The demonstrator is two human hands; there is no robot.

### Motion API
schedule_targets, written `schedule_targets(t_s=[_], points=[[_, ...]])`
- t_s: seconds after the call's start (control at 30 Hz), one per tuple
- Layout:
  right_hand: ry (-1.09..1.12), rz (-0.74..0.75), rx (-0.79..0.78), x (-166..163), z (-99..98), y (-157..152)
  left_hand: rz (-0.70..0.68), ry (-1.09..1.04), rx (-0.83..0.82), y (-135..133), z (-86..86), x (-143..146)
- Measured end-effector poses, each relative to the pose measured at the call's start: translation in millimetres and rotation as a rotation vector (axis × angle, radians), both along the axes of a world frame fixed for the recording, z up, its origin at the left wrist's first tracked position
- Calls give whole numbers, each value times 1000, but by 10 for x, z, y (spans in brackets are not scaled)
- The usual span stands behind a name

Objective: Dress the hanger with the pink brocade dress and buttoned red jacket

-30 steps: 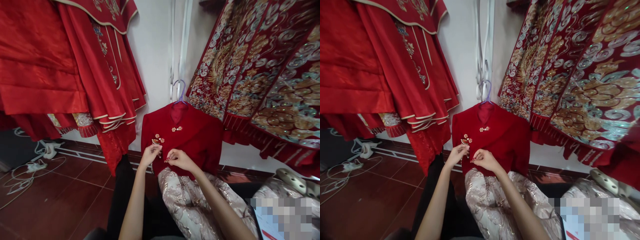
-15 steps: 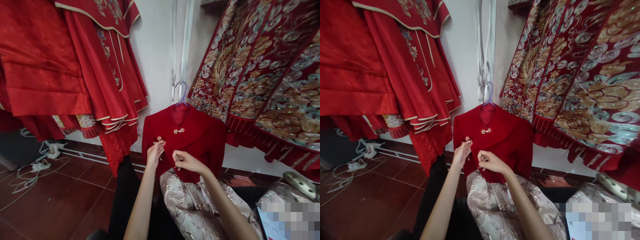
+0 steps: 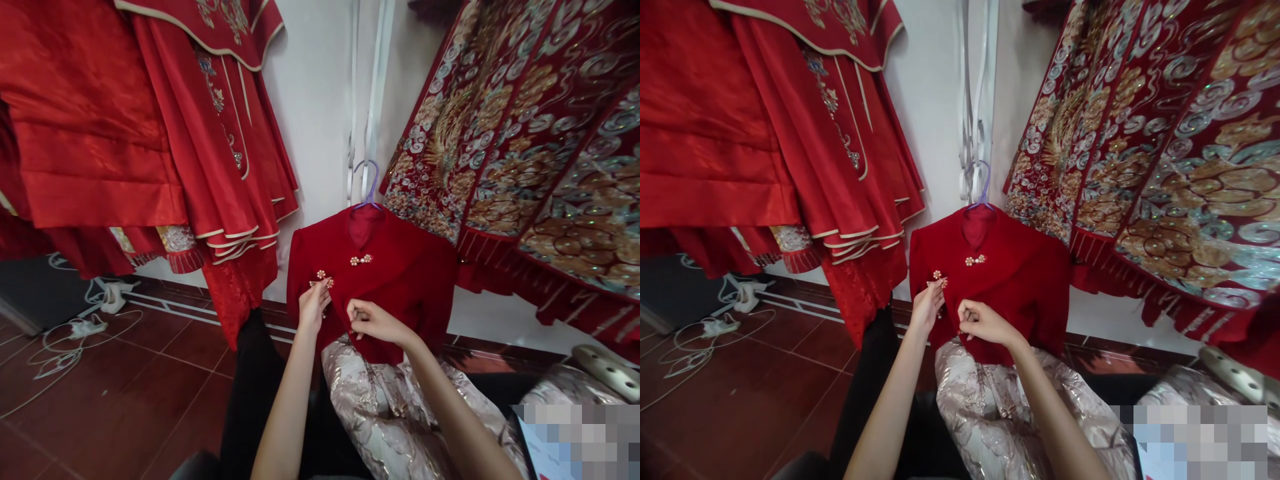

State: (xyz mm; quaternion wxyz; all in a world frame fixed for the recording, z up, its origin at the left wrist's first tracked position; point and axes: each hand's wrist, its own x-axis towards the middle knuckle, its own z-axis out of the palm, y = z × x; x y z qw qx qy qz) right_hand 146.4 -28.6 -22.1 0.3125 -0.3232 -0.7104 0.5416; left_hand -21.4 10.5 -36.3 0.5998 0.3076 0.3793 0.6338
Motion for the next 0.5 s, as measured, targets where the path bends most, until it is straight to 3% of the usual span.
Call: schedule_targets(t_s=[0.33, 0.4, 0.47, 0.5], points=[[-55, 34, -41, 134, 87, -20, 64, 81, -92, 8, 62, 2], [-78, 99, -71, 253, 156, -51, 261, 240, -22, -18, 131, 38], [-105, 174, -115, 382, 234, -96, 432, 544, 181, -51, 240, 119], [-120, 204, -135, 444, 269, -118, 446, 731, 317, -63, 309, 170]])
